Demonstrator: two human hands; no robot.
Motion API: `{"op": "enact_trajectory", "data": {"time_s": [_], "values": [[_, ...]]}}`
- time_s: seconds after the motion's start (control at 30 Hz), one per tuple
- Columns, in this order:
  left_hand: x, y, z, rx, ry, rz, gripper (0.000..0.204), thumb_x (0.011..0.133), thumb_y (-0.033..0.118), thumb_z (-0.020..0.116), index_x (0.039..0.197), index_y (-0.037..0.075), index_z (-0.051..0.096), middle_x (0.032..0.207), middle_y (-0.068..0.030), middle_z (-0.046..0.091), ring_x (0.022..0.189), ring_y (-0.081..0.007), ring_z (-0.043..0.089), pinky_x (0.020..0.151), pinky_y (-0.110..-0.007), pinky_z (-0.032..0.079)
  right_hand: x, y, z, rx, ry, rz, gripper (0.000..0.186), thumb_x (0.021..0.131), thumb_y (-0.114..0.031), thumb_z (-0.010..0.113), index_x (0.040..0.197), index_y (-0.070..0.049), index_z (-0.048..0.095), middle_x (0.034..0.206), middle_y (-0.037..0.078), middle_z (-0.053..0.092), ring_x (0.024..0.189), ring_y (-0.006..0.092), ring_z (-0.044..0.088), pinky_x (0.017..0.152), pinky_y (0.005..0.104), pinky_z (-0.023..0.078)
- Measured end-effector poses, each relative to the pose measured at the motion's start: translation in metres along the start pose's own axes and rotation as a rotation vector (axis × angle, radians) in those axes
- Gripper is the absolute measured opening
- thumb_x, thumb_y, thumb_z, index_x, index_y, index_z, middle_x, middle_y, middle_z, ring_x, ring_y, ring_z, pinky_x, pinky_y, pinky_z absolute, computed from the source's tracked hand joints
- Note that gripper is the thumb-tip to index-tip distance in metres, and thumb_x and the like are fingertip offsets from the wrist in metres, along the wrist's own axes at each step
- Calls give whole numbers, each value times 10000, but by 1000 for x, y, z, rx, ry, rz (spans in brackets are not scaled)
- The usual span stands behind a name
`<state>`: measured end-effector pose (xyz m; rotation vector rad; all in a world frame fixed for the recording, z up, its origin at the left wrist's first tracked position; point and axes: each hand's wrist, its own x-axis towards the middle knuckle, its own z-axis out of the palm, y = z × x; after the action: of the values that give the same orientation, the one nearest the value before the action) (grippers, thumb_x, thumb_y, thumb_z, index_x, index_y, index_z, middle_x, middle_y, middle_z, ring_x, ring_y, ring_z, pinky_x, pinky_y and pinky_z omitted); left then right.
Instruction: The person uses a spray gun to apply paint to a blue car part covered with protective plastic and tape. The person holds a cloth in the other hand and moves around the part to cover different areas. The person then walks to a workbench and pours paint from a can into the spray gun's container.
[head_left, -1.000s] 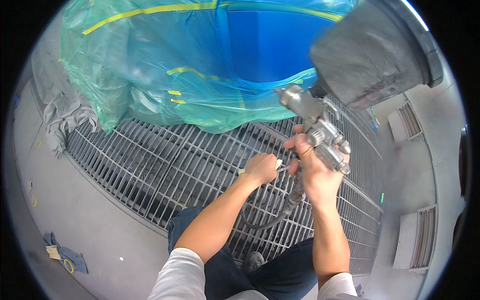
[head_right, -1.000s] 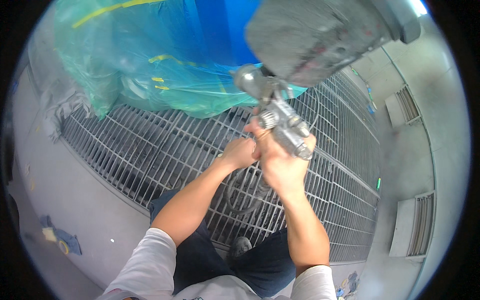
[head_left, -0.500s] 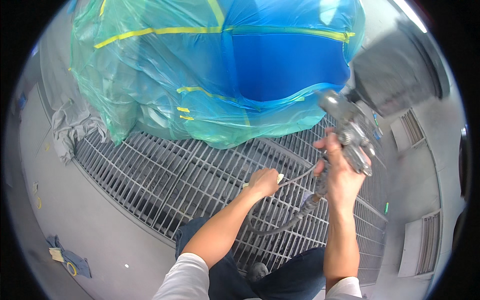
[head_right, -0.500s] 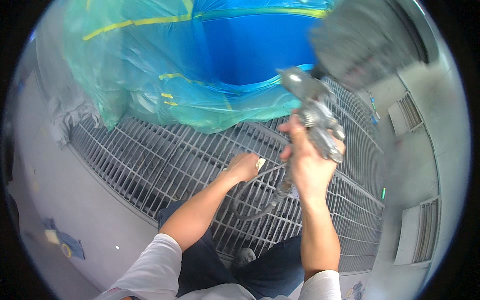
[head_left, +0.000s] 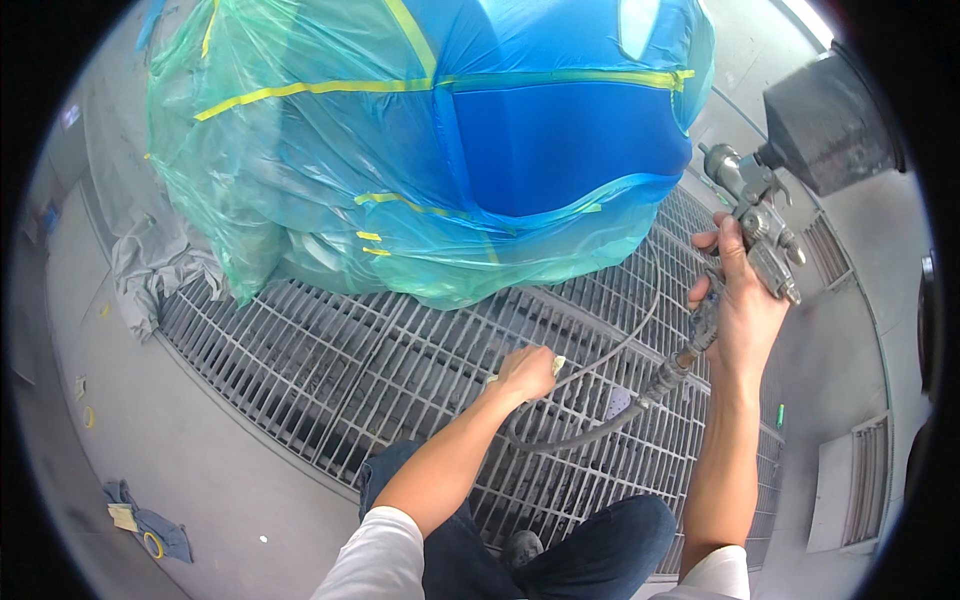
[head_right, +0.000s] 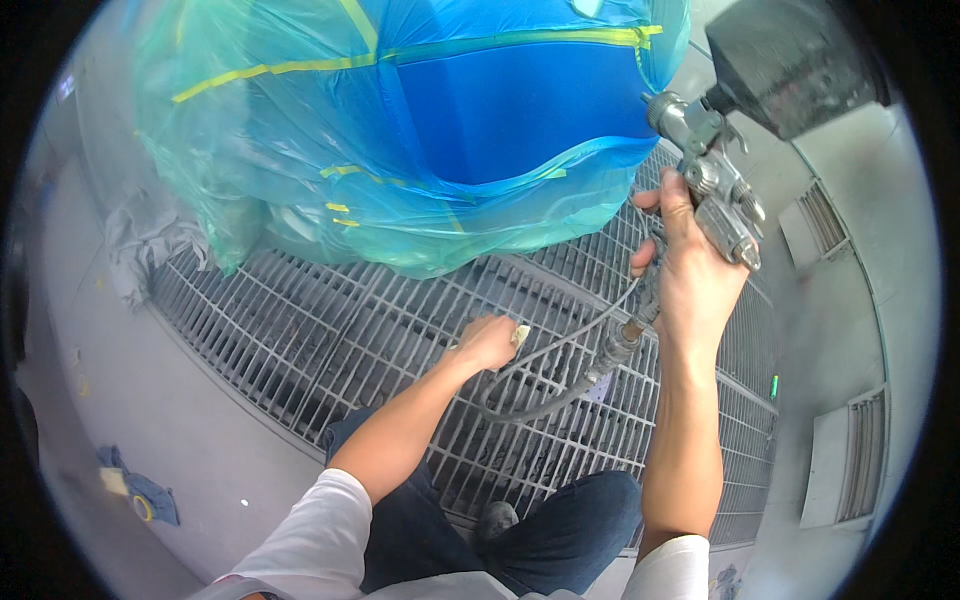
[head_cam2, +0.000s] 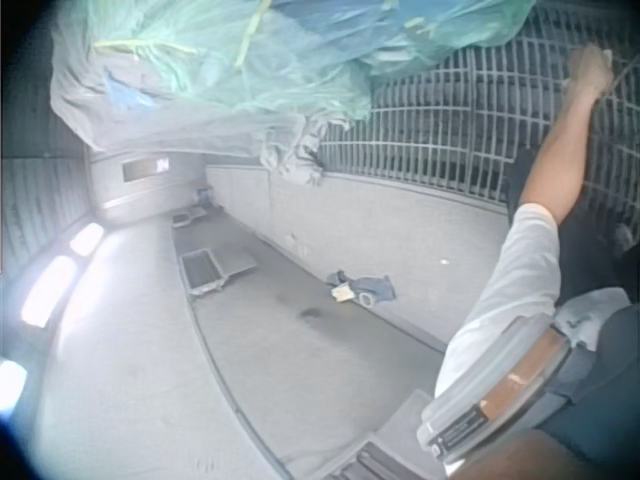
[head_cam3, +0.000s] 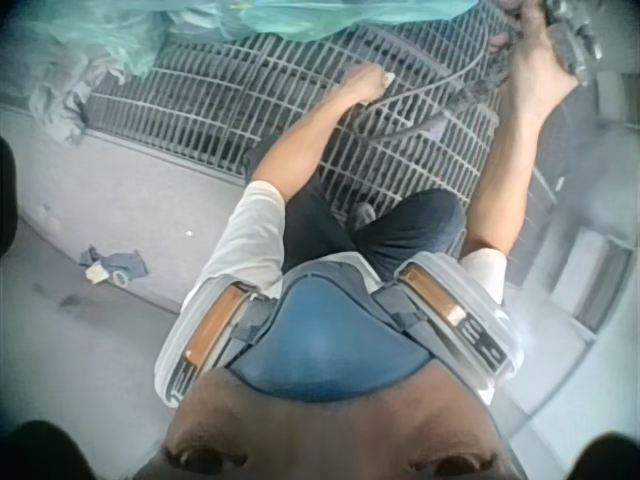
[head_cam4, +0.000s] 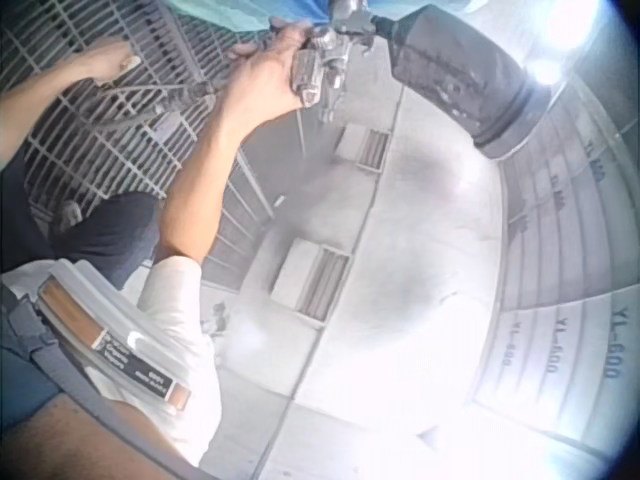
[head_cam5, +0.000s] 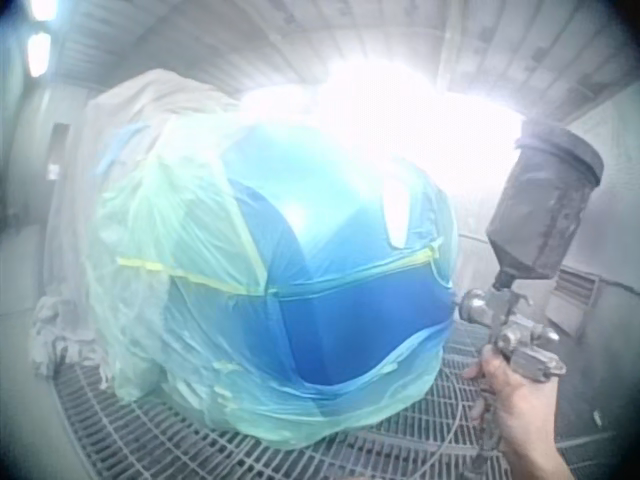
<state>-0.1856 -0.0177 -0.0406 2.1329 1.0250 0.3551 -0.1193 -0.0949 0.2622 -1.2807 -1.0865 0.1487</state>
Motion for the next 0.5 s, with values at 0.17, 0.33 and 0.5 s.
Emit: {"op": "enact_trajectory", "data": {"time_s": [0.17, 0.33, 0.5], "values": [[5, 5, 7, -13, -24, 21, 183, 810, 97, 600, 889, -1, 733, 912, -263, 713, 913, -454, 687, 803, -532, 537, -9, -19, 16, -83, -261, 30, 222, 971, -204, 704, 1057, 0, 698, 824, 82, 716, 527, 91, 576, 423, 229, 436], [6, 3, 9, 35, -18, 7, 186, 819, 106, 606, 902, 2, 736, 949, -261, 713, 946, -451, 680, 823, -524, 531, 2, -19, 22, -1, -491, 100, 262, 962, -205, 715, 1091, 22, 694, 819, 93, 697, 546, 105, 572, 423, 238, 436], [-1, -8, 4, 28, 26, -3, 204, 818, 121, 622, 937, 4, 740, 960, -248, 718, 949, -443, 683, 832, -521, 536, 53, 11, -22, -34, -219, 121, 261, 975, -238, 697, 1076, 4, 694, 827, 85, 695, 471, 113, 535, 396, 247, 417]]}}
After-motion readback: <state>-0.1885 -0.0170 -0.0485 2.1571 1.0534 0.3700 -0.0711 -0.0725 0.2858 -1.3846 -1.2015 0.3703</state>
